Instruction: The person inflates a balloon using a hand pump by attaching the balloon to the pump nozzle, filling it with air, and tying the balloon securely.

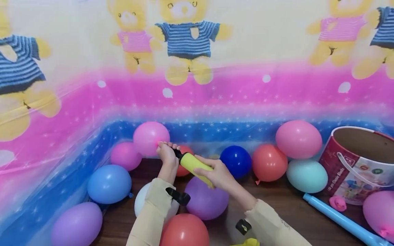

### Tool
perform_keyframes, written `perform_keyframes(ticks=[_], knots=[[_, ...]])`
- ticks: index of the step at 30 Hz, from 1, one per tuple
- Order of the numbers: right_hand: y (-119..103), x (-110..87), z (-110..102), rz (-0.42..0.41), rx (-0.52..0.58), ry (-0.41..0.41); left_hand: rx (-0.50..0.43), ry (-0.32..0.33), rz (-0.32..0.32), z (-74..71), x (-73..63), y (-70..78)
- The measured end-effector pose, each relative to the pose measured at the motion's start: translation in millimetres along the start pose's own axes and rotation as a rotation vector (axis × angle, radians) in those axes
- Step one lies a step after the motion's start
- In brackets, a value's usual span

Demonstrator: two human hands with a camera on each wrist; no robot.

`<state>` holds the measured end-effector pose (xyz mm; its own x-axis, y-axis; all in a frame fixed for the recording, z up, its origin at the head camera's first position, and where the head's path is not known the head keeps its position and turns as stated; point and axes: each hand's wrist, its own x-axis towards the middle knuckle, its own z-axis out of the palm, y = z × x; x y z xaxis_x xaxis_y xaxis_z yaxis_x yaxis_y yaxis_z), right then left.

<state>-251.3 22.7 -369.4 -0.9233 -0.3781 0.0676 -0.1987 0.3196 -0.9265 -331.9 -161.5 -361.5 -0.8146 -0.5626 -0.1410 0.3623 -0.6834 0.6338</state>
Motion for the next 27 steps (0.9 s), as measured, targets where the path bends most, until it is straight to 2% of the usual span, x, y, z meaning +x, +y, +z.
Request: perform_keyframes(ticks=[4, 8, 13, 16, 19, 22, 27], knots=[[15, -4.6, -2, -0.006, 0.037, -0.039, 0.072, -0.044, 0.049, 1.9, -9.4, -3.9], [28, -18.6, -11, -0.044, 0.09, -0.062, 0.152, -0.12, 0.057, 6.2, -10.2, -2.4], [45, -35.1, -36, -0.056, 0.098, -0.054, 0.145, -0.103, 0.104, 6.1, -1.8, 10.9], [69, -47.2, -58, -0.057, 0.095, -0.047, 0.132, -0.076, 0.143, 5.4, 0.5, 18.6], [98, -56.2, -80, -0.058, 0.055, -0.027, 0.116, -0.079, 0.167, 10.7, -3.7, 18.4], [125, -60.5, -95, -0.014, -0.021, 0.0, 0.107, -0.116, 0.182, 18.3, -9.9, 14.5], [165, -60.9, -103, 0.058, -0.11, -0.016, 0.116, -0.191, 0.188, 31.0, -22.2, 4.1]])
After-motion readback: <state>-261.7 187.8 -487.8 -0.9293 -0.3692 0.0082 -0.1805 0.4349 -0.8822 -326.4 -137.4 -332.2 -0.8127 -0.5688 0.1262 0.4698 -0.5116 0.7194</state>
